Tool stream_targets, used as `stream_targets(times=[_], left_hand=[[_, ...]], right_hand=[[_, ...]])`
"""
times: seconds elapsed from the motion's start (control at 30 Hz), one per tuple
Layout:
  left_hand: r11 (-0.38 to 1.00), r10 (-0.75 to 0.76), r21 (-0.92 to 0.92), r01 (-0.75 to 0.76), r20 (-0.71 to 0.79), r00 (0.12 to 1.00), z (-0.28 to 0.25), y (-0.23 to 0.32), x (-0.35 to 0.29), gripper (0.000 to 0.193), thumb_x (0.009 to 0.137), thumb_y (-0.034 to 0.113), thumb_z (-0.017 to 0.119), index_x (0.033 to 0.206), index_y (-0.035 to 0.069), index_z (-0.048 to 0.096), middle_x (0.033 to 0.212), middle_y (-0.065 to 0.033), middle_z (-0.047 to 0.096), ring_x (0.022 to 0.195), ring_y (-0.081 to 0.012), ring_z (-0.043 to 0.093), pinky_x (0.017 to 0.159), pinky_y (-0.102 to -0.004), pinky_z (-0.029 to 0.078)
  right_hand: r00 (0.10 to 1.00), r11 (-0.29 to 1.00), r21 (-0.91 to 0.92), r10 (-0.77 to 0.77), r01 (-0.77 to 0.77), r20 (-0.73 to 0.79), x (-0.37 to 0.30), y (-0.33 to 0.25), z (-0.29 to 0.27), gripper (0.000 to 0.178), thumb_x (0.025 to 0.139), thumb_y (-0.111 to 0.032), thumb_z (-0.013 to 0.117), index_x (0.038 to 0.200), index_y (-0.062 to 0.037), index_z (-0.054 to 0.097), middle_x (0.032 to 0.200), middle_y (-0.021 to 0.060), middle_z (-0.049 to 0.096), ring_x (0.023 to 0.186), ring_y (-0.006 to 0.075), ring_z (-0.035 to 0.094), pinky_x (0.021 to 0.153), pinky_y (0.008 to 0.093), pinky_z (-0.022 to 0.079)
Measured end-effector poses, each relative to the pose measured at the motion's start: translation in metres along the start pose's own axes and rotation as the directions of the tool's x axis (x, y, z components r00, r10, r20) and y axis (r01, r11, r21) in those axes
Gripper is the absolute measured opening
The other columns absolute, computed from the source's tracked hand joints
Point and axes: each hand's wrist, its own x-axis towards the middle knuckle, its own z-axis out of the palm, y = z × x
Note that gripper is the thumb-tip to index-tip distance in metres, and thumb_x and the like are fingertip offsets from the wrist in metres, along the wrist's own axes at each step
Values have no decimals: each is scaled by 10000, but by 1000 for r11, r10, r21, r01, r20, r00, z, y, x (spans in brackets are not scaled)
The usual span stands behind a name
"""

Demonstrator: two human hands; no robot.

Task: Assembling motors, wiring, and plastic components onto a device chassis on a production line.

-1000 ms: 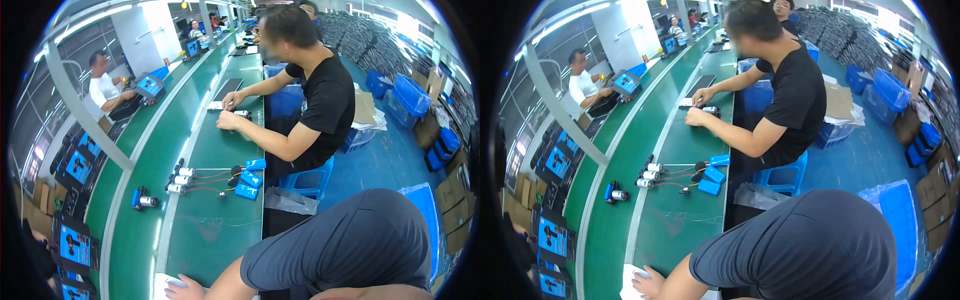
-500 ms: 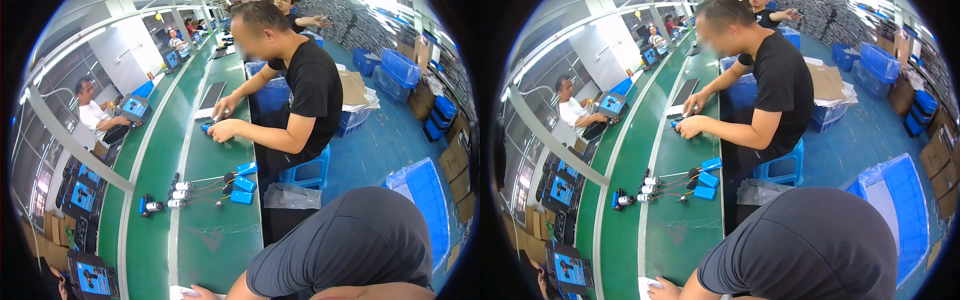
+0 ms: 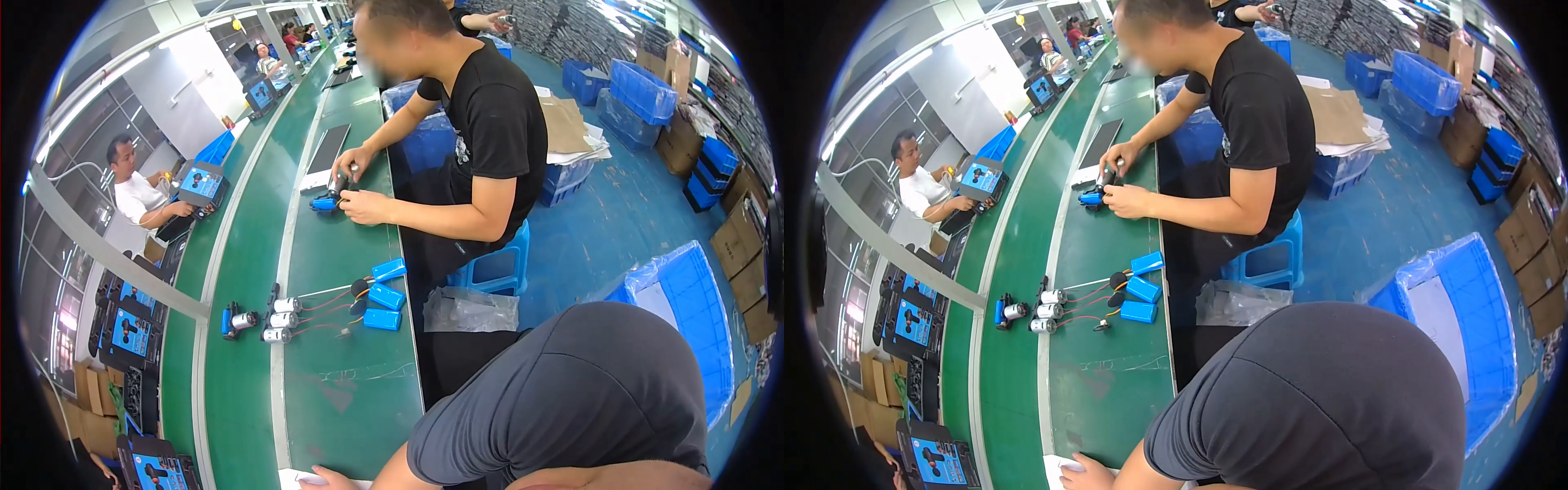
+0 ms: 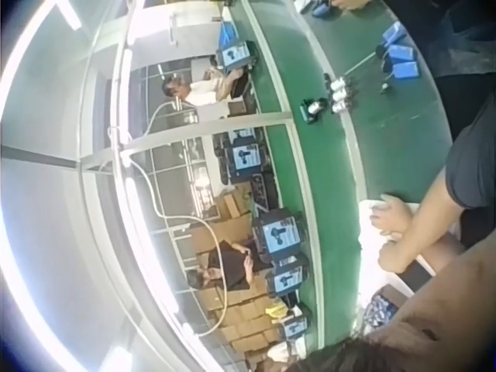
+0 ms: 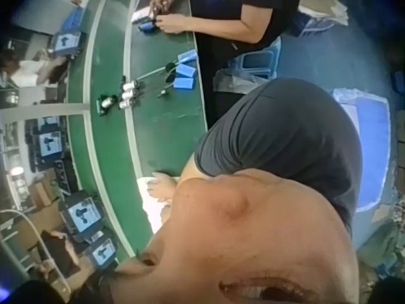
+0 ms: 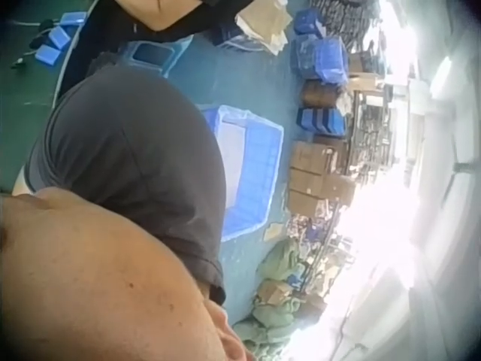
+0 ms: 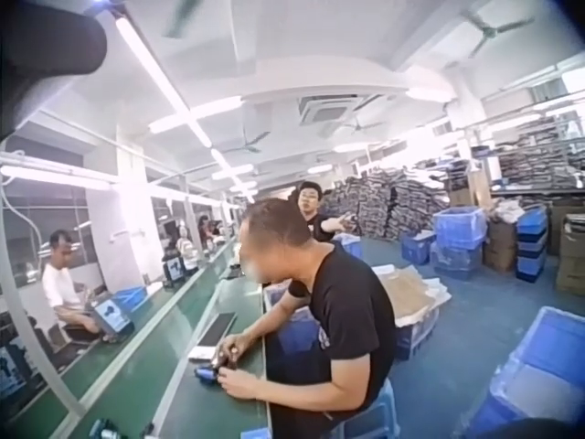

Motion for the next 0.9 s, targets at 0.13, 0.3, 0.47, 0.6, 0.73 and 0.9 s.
stream_targets(times=[0.13, 0.3, 0.47, 0.6, 0.73, 0.9], left_hand=[[1000, 29, 7, -28, -18, 999, 7, -3, -1, 509, 866, 534, 557, 1121, 98, 617, 1128, -138, 577, 1097, -350, 542, 792, -606, 453], [1000, 6, -2, -6, -33, 999, 2, 1, -2, 504, 866, 523, 558, 1104, 85, 630, 1104, -151, 591, 1064, -363, 556, 802, -590, 457], [1000, 14, 0, -14, -123, 992, 24, 2, 0, 496, 873, 519, 544, 1094, 85, 637, 1081, -154, 595, 1041, -368, 560, 805, -586, 456], [997, 77, 4, -77, -120, 990, 148, -71, 44, 502, 882, 520, 539, 1146, 105, 636, 1161, -154, 598, 1100, -370, 548, 827, -613, 446], [875, -35, -483, -40, -144, 989, 234, -103, 62, 574, 897, 544, 474, 1218, 88, 610, 1258, -160, 555, 1197, -360, 480, 949, -629, 361], [794, -53, -607, 28, -23, 998, 218, -69, 44, 624, 907, 558, 428, 1255, 71, 602, 1303, -167, 539, 1246, -358, 447, 1026, -632, 310]], right_hand=[[993, 995, 17, -101, 102, -65, -4, 1, -3, 174, 686, -83, 658, 825, -8, 731, 787, 238, 674, 705, 313, 663, 533, 406, 496], [962, 974, 17, -222, 228, -157, -11, 6, -1, 197, 703, -84, 651, 865, -1, 727, 824, 254, 673, 735, 315, 666, 563, 397, 506], [907, 944, -35, -327, 329, -264, -34, 19, -24, 220, 721, -85, 643, 905, 6, 723, 860, 270, 673, 765, 317, 669, 594, 388, 515], [916, 915, -105, -396, 389, -66, -49, 3, -83, 461, 758, -150, 663, 1185, 19, 627, 1103, 276, 653, 918, 331, 677, 793, 436, 536], [514, 752, -106, -539, 651, -668, -219, -22, -285, 282, 951, -318, 608, 924, -38, 590, 949, 196, 573, 1013, 332, 571, 895, 502, 429], [-203, 951, -310, -306, -10, -930, -481, 9, -471, 573, 866, -146, 720, 1320, -4, 400, 1302, 191, 531, 1032, 228, 616, 892, 342, 504]])
